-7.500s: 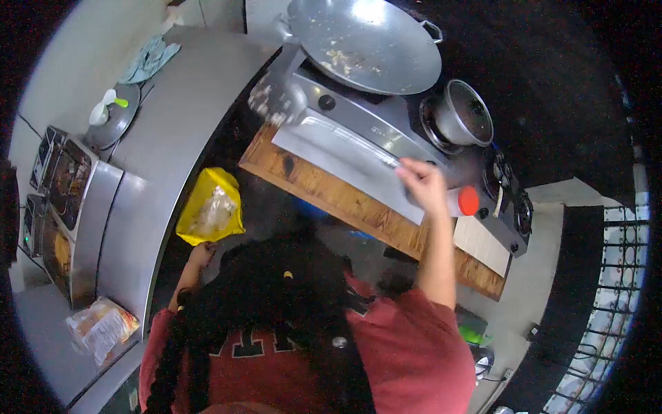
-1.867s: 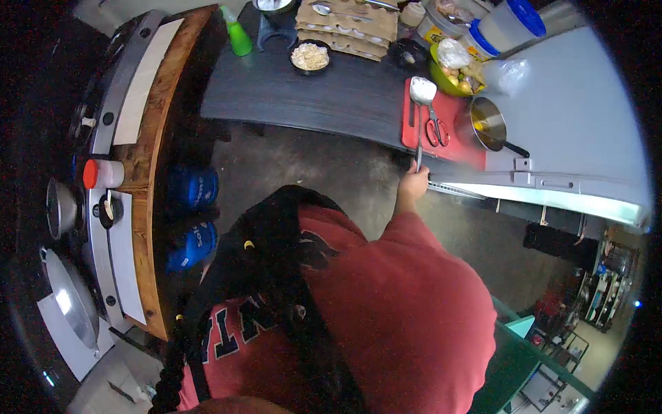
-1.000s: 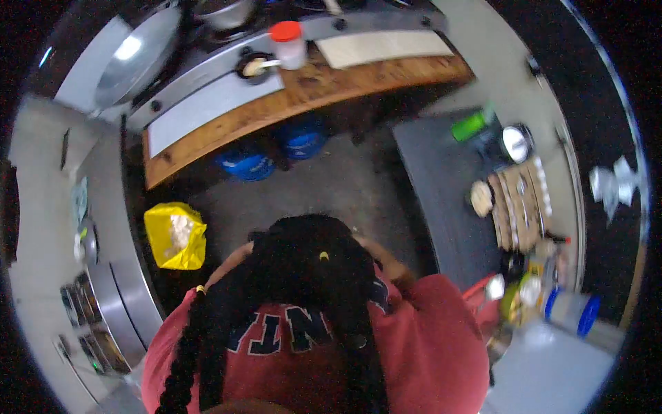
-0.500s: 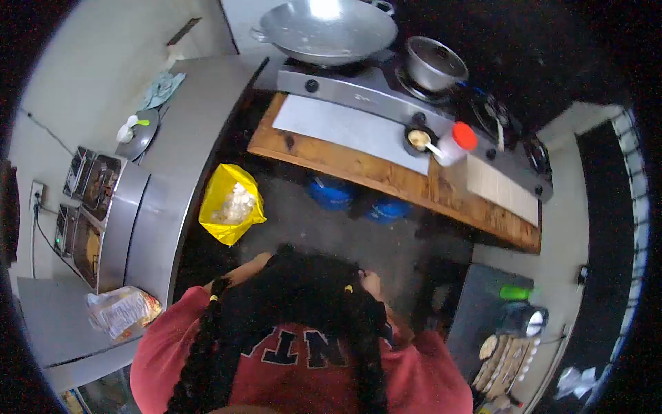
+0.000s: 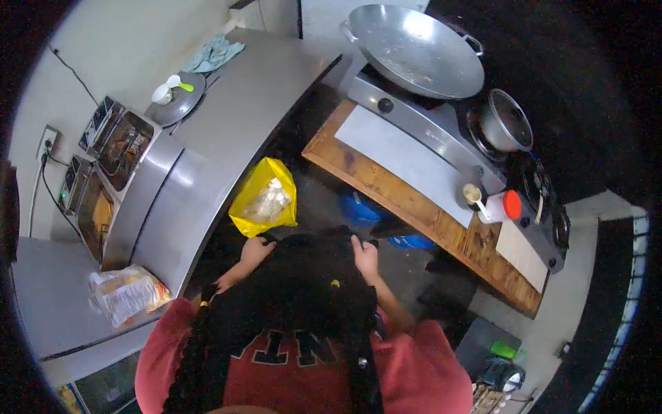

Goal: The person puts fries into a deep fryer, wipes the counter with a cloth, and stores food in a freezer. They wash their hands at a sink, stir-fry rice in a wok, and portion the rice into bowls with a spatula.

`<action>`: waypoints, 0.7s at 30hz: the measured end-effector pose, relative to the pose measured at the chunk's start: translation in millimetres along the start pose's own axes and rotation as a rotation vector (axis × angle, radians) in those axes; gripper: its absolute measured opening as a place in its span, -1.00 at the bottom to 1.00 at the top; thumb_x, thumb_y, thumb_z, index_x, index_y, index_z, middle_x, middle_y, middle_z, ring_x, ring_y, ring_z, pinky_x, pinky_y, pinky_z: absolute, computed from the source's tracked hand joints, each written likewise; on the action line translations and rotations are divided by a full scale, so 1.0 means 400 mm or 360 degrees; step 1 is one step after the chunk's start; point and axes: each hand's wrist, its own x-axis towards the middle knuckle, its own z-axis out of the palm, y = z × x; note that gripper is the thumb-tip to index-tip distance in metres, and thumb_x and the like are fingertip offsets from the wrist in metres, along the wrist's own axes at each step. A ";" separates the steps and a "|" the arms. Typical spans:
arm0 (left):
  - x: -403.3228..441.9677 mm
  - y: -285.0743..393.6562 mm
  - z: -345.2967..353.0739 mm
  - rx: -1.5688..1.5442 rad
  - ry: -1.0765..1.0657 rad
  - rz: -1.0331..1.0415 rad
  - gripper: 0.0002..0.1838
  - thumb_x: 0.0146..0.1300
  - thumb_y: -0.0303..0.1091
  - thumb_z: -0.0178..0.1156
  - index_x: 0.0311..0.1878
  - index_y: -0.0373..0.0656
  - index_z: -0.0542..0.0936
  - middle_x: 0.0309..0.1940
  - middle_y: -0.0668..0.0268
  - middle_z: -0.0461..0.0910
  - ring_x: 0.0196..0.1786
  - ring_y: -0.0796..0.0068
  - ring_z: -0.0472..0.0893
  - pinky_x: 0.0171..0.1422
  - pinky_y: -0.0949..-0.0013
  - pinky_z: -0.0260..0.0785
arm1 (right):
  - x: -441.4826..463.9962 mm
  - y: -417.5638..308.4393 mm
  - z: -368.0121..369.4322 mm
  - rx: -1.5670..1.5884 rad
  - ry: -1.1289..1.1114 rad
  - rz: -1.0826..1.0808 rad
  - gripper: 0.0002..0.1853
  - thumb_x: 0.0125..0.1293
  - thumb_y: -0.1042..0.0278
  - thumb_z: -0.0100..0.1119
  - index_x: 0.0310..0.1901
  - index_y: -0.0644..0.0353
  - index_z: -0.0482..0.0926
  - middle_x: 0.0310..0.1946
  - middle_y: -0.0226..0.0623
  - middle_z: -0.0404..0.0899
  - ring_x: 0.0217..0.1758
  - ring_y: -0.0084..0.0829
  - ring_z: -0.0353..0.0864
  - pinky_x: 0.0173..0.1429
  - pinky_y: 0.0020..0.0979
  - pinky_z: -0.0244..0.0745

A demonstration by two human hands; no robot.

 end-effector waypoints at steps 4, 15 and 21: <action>0.019 -0.060 0.028 -0.0010 0.0385 0.0261 -0.79 0.04 -0.27 0.29 -0.43 -0.25 0.64 -0.40 -0.07 0.63 -0.25 -0.15 0.63 -0.12 -0.04 0.49 | 0.136 -0.015 0.054 -0.0414 -0.0185 -0.0505 -0.67 0.42 0.17 0.15 -0.33 0.32 0.54 -0.41 0.03 0.62 -0.32 -0.07 0.64 -0.21 -0.10 0.45; 0.011 -0.101 -0.083 -0.0028 0.0513 -0.0282 -0.36 0.21 -0.09 0.38 0.29 -0.18 0.46 0.41 -0.24 0.22 0.39 -0.28 0.32 0.46 0.01 0.24 | 0.903 -0.463 -0.076 -0.0822 0.0474 -0.0552 -0.64 0.35 0.08 0.13 -0.10 0.20 0.71 -0.21 0.08 0.70 -0.07 0.05 0.70 0.09 -0.09 0.56; 0.014 0.010 -0.126 -0.0136 0.0503 -0.0202 -0.54 0.23 -0.27 0.33 0.16 -0.22 0.56 0.36 -0.12 0.33 0.36 -0.11 0.40 0.43 0.09 0.29 | 1.087 -0.588 -0.116 -0.1334 0.0355 -0.0258 -0.64 0.35 0.16 0.07 -0.07 0.27 0.70 0.00 0.07 0.67 0.11 0.01 0.66 0.20 -0.09 0.54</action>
